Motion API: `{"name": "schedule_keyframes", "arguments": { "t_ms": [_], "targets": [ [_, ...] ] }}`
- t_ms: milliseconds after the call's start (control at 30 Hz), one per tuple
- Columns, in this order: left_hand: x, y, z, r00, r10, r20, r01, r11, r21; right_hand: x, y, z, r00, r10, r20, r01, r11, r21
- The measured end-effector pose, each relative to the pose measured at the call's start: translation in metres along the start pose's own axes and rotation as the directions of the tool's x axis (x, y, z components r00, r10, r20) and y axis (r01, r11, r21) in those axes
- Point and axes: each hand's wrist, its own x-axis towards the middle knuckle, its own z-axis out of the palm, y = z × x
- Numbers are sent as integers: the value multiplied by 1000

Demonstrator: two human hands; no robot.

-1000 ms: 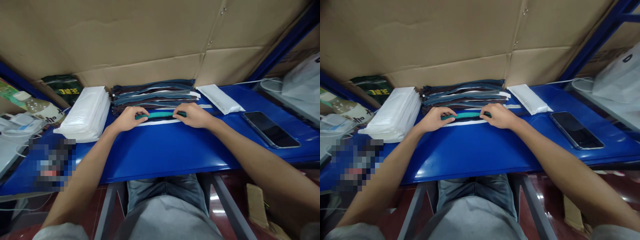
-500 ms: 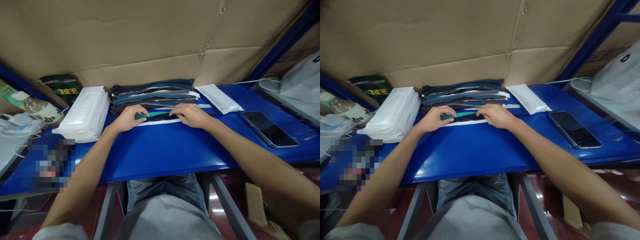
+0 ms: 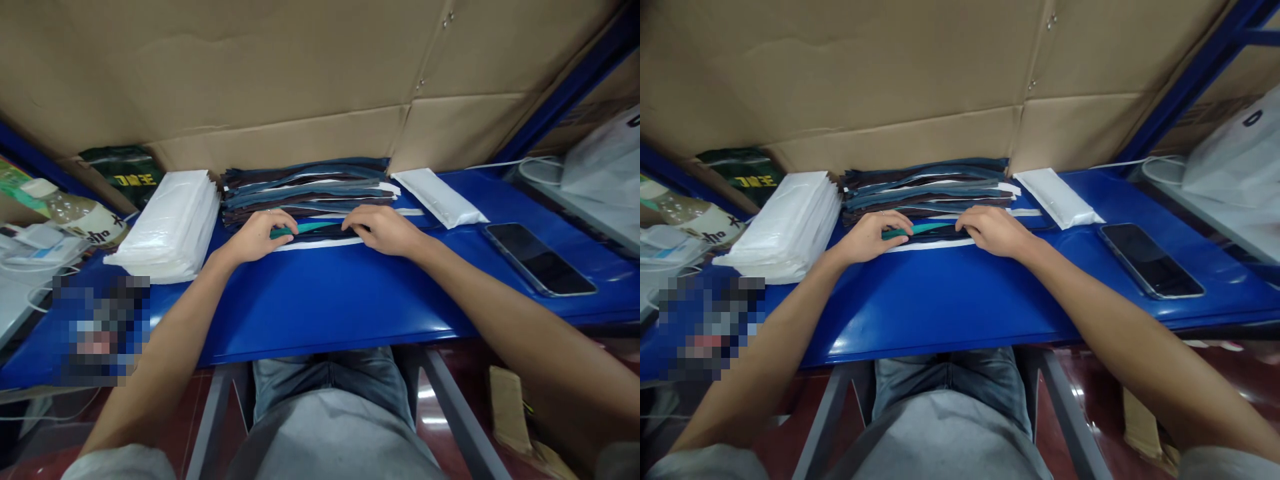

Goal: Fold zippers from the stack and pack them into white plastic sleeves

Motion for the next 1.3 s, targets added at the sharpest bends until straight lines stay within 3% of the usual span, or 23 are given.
{"name": "schedule_keyframes", "arguments": {
  "t_ms": [367, 633, 933, 1167, 1300],
  "targets": [
    [0, 3, 0, 999, -37, -7, 37, 999, 28, 3, -9, -2, 998, 25, 56, -23, 999, -37],
    [-1, 7, -1, 1000, -16, 4, 16, 1000, 27, 2, -8, 0, 993, 108, 54, -107, 994, -32],
    [-1, 5, 1, 999, 11, 32, -12, 999, 52, 2, -1, 3, 996, 87, 27, -87, 996, 8],
    [1, 2, 2, 999, 13, 29, -14, 999, 50, 2, -6, 0, 998, 16, 53, -17, 999, 27],
    [1, 2, 5, 1000, -12, 8, 12, 998, 54, 4, -11, -1, 998, 34, 55, -34, 999, 2]
  ]
}}
